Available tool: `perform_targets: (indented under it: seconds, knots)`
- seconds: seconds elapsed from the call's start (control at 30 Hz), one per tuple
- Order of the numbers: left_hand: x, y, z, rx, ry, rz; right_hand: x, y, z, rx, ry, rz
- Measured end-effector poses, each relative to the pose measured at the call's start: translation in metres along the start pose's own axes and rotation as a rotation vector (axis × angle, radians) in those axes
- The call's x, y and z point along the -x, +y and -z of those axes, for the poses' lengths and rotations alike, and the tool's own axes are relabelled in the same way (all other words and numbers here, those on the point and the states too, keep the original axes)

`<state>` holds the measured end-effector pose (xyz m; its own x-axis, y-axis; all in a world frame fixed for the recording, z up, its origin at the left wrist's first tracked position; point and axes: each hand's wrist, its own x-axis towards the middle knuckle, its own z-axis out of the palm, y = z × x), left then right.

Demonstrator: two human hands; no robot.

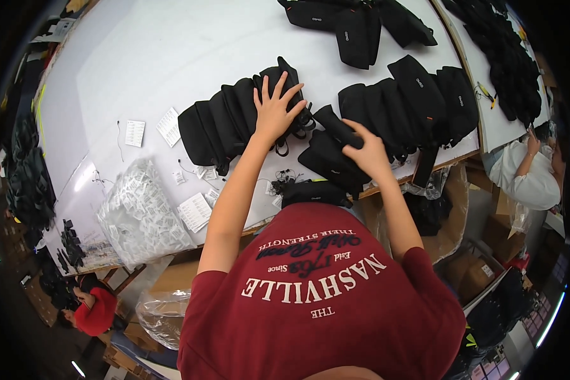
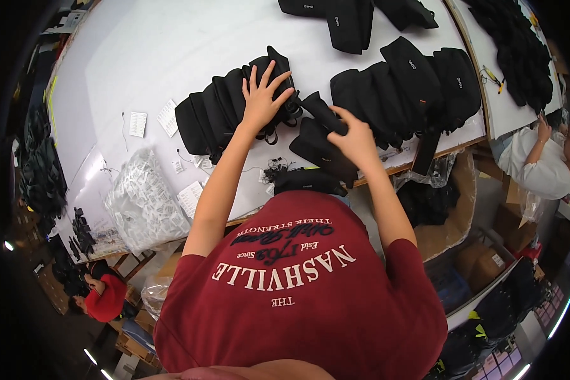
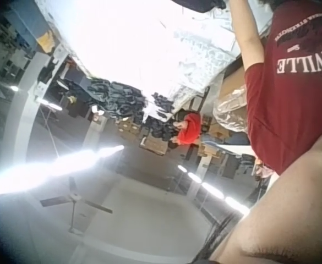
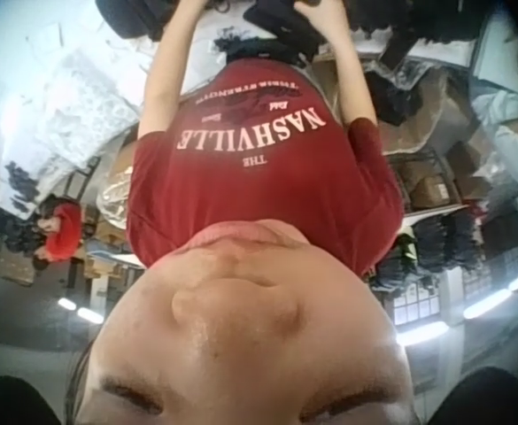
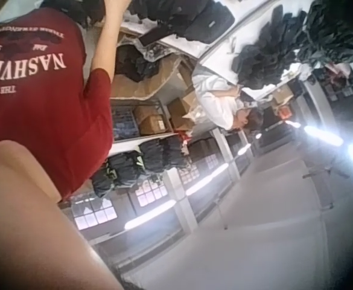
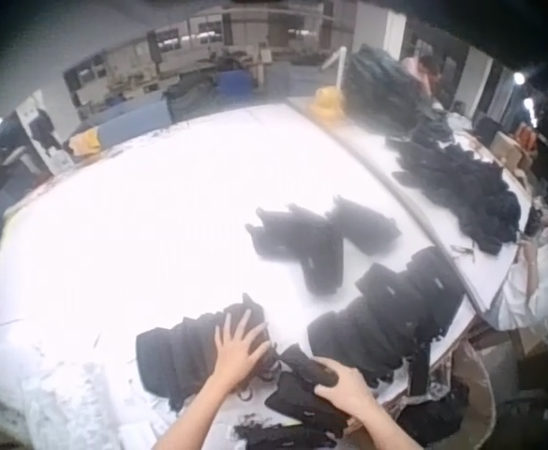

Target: Packing small black zippered pouches into a large shipping box lined with plastic.

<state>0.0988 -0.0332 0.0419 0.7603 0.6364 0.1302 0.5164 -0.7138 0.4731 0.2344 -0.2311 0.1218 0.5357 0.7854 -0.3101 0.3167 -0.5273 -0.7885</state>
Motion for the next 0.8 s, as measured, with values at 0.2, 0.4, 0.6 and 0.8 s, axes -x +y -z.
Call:
perform_targets:
  seconds: [0.2,0.4,0.6,0.8]
  knots:
    - [0.0,-0.002,-0.002,0.0,0.002,-0.005,0.003,0.005,0.016,0.016,0.13,0.12]
    - [0.002,-0.002,0.0,0.018,0.005,-0.022,0.024,0.009,0.006,0.637,-0.135,0.394]
    - [0.0,0.001,-0.002,0.011,-0.002,-0.028,0.025,0.013,0.005,0.685,-0.198,0.376]
    - [0.006,-0.008,0.001,-0.005,-0.01,-0.017,-0.005,-0.037,0.051,0.207,0.039,0.1]
